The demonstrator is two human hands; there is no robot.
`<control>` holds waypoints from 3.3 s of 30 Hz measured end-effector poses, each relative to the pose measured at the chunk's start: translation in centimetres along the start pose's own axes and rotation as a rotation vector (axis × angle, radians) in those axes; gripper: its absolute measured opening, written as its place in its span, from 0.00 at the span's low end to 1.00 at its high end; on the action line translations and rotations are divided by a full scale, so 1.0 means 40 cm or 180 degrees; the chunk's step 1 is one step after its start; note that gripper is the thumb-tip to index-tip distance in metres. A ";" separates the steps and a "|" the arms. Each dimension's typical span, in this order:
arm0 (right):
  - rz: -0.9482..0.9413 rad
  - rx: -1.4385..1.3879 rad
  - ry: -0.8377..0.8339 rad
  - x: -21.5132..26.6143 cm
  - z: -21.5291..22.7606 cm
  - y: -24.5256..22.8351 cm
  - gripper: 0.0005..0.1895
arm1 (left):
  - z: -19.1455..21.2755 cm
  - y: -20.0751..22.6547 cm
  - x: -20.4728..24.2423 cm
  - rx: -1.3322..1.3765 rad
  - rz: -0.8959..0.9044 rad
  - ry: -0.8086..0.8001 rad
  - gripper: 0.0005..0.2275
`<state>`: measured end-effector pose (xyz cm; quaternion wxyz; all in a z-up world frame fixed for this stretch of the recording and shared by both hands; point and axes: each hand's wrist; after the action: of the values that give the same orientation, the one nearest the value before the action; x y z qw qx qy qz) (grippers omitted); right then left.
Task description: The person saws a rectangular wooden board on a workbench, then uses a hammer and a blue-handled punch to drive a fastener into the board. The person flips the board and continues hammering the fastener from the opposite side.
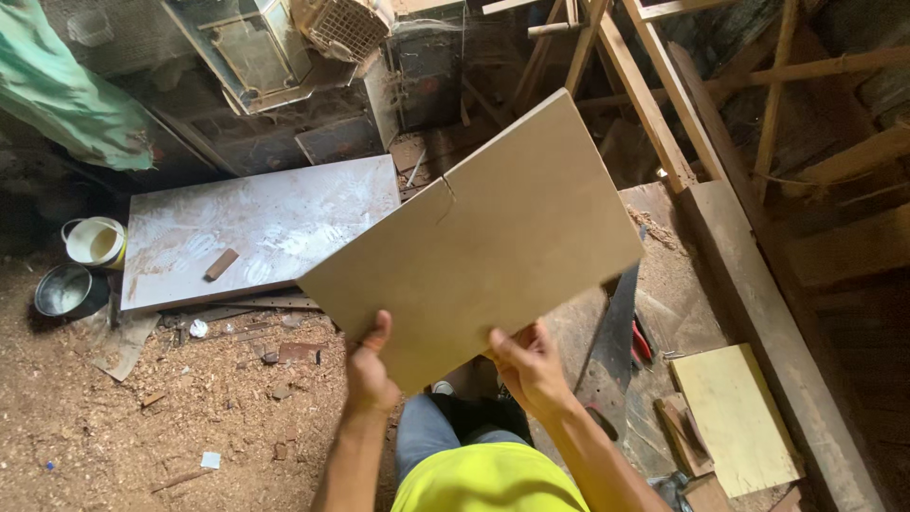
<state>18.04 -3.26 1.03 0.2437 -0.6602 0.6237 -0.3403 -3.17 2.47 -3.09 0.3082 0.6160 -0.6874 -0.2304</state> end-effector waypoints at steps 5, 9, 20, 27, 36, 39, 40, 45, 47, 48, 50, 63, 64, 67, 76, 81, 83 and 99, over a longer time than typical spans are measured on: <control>-0.0879 0.0640 -0.0083 0.032 0.169 -0.032 0.28 | 0.075 0.048 -0.032 0.0333 0.0176 0.0010 0.28; -0.0454 -0.0453 -0.0324 0.028 0.262 -0.164 0.30 | 0.091 0.097 -0.025 0.0602 0.0074 -0.0580 0.26; -0.0250 0.1028 0.0120 -0.012 0.191 -0.369 0.28 | 0.083 0.165 -0.027 -0.1230 -0.0047 -0.0538 0.21; 0.0079 0.1205 -0.0424 -0.035 0.243 -0.335 0.24 | 0.141 0.135 -0.051 -0.1312 -0.0112 -0.0801 0.22; 0.0363 0.1758 -0.2002 -0.058 0.218 -0.351 0.14 | 0.054 0.252 -0.040 -0.2435 -0.1955 -0.2738 0.10; 0.0526 0.3434 -0.1242 -0.040 0.192 -0.362 0.22 | 0.029 0.268 -0.022 -0.3456 -0.2607 -0.2367 0.07; 0.0524 0.3549 -0.1153 -0.033 0.183 -0.361 0.20 | 0.027 0.268 -0.017 -0.3523 -0.2649 -0.2286 0.08; 0.0972 0.3816 -0.1214 -0.028 0.186 -0.365 0.18 | 0.050 0.238 -0.063 -0.2581 -0.2123 -0.2871 0.21; 0.0191 0.3410 -0.0339 -0.031 0.201 -0.357 0.14 | 0.068 0.208 -0.028 -0.3235 -0.0604 -0.1756 0.13; -0.0190 0.3185 0.0089 -0.031 0.209 -0.352 0.12 | 0.073 0.193 -0.015 -0.3482 0.0149 -0.1159 0.12; -0.0446 0.2705 0.0563 -0.030 0.225 -0.348 0.12 | 0.076 0.159 -0.010 -0.2506 0.0040 -0.1334 0.11; -0.1232 0.4360 0.0747 -0.015 0.431 -0.153 0.18 | 0.274 -0.280 -0.074 -0.2484 -0.0514 -0.1445 0.06; -0.1223 0.4344 0.0803 0.001 0.455 -0.130 0.20 | 0.296 -0.309 -0.063 -0.2731 -0.0800 -0.1521 0.09; -0.1061 0.4327 0.0859 0.068 0.515 -0.085 0.29 | 0.326 -0.378 -0.048 -0.2705 -0.0684 -0.1392 0.16; -0.1493 0.3572 0.1677 0.196 0.527 -0.026 0.13 | 0.293 -0.333 -0.137 -0.2595 0.0503 -0.1442 0.08; -0.0618 0.3550 0.1715 0.248 0.557 -0.014 0.10 | 0.174 -0.329 -0.159 -0.2871 0.0019 -0.1914 0.06; -0.1388 0.3187 0.2017 0.268 0.564 -0.015 0.11 | 0.128 -0.318 -0.161 -0.3050 0.0246 -0.1914 0.06; -0.1400 0.3970 0.2297 0.264 0.471 -0.153 0.19 | -0.113 -0.241 -0.236 -0.3793 0.0721 -0.1901 0.21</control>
<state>36.14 -15.01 -5.10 0.2792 -0.3566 0.2103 -0.8664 7.30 10.78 -7.94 0.4143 0.1749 -0.5589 -0.6967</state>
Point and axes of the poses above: each hand's wrist, its own x-axis away from the middle knuckle, its own z-axis out of the back of the hand, y = z × x, and after that the axes turned 4 degrees about -z, right-handed
